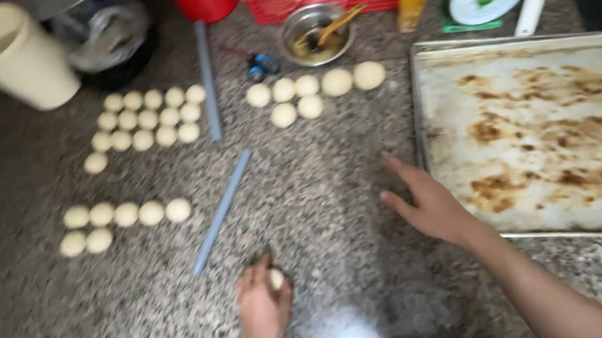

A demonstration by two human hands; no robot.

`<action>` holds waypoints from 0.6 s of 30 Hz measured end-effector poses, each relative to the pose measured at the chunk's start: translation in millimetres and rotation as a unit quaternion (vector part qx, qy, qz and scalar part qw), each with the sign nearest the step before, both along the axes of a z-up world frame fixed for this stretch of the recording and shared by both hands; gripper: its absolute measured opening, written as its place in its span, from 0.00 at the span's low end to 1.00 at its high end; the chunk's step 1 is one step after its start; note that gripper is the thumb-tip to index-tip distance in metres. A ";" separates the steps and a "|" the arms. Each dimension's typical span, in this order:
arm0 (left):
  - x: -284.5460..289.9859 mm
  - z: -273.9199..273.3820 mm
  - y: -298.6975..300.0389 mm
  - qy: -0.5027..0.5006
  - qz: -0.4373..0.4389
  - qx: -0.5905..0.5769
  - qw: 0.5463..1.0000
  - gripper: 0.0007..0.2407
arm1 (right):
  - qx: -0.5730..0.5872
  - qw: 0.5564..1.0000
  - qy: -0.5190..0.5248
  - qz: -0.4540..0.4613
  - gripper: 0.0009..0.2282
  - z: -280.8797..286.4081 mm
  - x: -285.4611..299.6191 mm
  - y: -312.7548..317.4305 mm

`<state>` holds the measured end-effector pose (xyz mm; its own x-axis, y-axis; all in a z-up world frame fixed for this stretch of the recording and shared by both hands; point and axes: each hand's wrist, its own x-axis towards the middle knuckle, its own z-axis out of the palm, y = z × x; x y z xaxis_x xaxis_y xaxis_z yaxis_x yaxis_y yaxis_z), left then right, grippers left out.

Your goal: Placing pre-portioned dough balls onto a baking tray in an organized grid pattern

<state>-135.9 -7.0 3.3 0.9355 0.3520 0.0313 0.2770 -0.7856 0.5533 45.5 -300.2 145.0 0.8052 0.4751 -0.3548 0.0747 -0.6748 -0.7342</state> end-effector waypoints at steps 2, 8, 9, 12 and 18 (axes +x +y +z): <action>10.0 14.8 -8.9 -0.013 -0.008 -0.003 1.000 0.26 | 0.039 0.994 -0.078 -0.067 0.30 -20.5 3.6 -38.2; 110.4 78.3 -108.3 -0.051 -0.092 -0.052 0.993 0.27 | 0.052 0.967 -0.129 -0.212 0.29 -25.9 25.1 -139.5; 130.3 81.8 -131.0 -0.088 -0.136 -0.054 0.985 0.26 | 0.031 0.967 -0.133 -0.216 0.29 -29.7 29.6 -157.1; 197.5 106.4 -202.6 -0.097 -0.210 -0.089 0.969 0.27 | 0.077 0.957 -0.132 -0.246 0.24 -72.8 39.8 -198.1; 313.9 77.2 -300.9 -0.107 -0.330 -0.096 0.933 0.27 | 0.037 0.960 -0.271 -0.063 0.29 -106.6 47.6 -236.2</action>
